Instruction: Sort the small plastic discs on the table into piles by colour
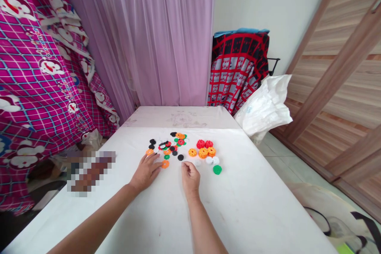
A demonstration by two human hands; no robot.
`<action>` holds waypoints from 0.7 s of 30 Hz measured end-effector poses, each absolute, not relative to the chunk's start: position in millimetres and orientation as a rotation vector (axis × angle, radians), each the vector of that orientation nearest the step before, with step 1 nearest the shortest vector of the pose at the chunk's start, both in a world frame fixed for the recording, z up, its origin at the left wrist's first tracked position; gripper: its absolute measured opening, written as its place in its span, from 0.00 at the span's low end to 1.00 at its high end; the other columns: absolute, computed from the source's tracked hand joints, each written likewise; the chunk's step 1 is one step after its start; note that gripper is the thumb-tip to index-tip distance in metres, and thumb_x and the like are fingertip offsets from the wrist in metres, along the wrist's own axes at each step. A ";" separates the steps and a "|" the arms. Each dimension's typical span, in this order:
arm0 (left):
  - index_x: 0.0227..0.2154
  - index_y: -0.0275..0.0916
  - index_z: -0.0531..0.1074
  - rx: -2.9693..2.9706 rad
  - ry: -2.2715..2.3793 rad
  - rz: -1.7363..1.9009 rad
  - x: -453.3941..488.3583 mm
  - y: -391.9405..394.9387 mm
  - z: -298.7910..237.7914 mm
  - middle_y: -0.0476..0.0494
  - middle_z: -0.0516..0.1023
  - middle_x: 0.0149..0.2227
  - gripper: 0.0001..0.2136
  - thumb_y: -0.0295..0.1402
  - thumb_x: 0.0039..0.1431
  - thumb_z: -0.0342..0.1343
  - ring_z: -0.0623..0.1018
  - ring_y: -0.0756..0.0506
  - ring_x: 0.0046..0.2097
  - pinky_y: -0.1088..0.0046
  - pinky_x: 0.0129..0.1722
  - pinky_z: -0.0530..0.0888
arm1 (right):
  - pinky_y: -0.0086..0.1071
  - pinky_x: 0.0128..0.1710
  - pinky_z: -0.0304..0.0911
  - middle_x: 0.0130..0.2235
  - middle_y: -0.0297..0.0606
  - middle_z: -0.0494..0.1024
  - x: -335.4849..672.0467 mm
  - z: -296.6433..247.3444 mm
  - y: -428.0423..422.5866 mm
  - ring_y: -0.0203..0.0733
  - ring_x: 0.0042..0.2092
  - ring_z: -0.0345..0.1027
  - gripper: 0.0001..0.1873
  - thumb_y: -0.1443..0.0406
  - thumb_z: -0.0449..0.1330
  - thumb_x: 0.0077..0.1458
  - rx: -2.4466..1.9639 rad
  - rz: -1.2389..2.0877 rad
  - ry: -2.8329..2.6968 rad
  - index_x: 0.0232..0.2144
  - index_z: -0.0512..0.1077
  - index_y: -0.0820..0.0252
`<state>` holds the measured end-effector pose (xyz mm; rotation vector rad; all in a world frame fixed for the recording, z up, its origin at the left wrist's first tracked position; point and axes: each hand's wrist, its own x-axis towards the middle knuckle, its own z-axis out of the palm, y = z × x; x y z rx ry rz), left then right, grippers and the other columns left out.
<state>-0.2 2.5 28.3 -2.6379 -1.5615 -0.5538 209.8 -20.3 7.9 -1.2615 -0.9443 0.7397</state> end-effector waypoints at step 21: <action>0.43 0.40 0.74 -2.578 -1.831 -0.731 31.8 3.3 29.4 0.40 0.78 0.43 0.12 0.37 0.57 0.55 0.76 0.40 0.46 0.61 0.48 0.71 | 0.29 0.23 0.57 0.20 0.32 0.68 234.3 15.7 -22.4 0.35 0.23 0.58 0.21 0.49 0.61 0.45 -1.343 0.679 -0.805 0.25 0.74 0.62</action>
